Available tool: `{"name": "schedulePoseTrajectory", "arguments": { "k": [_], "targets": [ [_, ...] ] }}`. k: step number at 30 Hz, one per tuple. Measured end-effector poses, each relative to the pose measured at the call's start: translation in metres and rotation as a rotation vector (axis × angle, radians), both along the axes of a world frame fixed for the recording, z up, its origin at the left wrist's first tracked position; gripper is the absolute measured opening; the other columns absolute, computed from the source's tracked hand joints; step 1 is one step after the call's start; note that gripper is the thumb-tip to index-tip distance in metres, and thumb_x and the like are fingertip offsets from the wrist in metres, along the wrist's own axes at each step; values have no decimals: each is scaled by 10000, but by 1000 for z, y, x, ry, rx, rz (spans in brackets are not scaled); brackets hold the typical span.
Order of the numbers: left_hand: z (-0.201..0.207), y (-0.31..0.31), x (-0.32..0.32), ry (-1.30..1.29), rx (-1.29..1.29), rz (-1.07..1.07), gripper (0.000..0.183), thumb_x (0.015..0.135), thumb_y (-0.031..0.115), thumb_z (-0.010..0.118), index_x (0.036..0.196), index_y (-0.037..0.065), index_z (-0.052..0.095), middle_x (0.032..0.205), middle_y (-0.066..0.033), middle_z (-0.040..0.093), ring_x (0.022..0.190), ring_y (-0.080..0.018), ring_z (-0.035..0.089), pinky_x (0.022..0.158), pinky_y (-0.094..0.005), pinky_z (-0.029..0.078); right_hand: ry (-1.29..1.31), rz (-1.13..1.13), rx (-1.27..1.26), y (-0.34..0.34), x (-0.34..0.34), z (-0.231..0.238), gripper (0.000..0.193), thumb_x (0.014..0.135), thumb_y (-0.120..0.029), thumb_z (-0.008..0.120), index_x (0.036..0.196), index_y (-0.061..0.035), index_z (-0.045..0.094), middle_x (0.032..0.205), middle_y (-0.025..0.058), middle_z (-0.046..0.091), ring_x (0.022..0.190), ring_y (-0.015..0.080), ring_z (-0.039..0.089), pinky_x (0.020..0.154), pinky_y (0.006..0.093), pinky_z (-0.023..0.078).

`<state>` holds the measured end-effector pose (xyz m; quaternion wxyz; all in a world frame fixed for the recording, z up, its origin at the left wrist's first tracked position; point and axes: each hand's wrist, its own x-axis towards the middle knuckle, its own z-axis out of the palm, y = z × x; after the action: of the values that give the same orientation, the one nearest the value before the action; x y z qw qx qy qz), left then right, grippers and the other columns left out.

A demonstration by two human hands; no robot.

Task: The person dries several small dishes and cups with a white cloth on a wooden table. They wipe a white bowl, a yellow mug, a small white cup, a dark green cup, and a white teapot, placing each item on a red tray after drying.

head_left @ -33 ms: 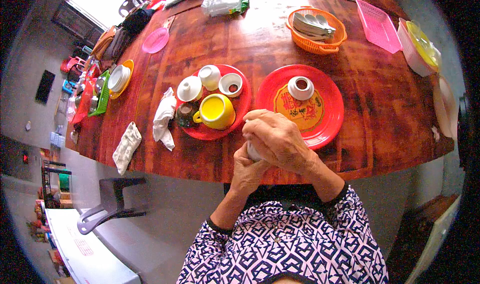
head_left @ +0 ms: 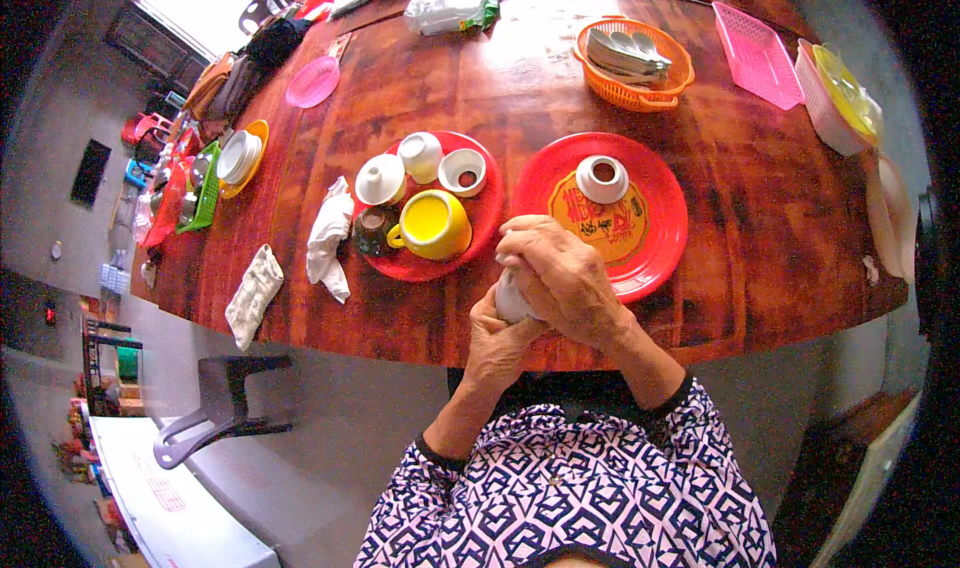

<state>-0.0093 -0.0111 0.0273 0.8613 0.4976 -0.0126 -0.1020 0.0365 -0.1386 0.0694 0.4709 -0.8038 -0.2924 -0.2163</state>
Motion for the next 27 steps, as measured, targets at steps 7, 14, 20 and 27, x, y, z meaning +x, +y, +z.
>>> {"name": "schedulePoseTrajectory", "arguments": {
  "k": [7, 14, 20, 27],
  "targets": [
    [5, 1, 2, 153, -137, 25, 384, 785, -50, 641, 1155, -2, 549, 1092, -78, 616, 950, -184, 634, 819, -313, 555, -77, -209, 103, -6, -17, -39, 272, 809, -22, 614, 1075, -29, 559, 1177, 209, 526, 1085, 381, 546, 916, 455, 473],
    [7, -1, 2, 325, -598, -81, 391, 935, 217, 499, 1247, -18, 474, 1163, -107, 586, 1059, -203, 588, 930, -348, 481, -115, -321, 36, -7, -28, -45, 353, 761, -32, 655, 1108, -52, 586, 1195, 202, 470, 1126, 383, 453, 947, 467, 404],
    [-10, -4, 6, 272, -360, 61, 522, 985, 428, 376, 1282, 4, 441, 1233, -123, 552, 1101, -233, 562, 940, -346, 473, -129, -235, -267, -6, -35, -30, 494, 787, -217, 625, 1185, 60, 528, 1236, 216, 461, 1144, 379, 445, 965, 468, 385],
    [-19, -9, 4, 303, -369, 137, 508, 987, 428, 371, 1250, 6, 477, 1186, -118, 582, 1081, -241, 575, 936, -356, 474, -170, -195, -294, -4, -40, -41, 425, 729, -148, 653, 1087, 69, 579, 1188, 220, 524, 1109, 377, 503, 947, 447, 423]
  ]
}}
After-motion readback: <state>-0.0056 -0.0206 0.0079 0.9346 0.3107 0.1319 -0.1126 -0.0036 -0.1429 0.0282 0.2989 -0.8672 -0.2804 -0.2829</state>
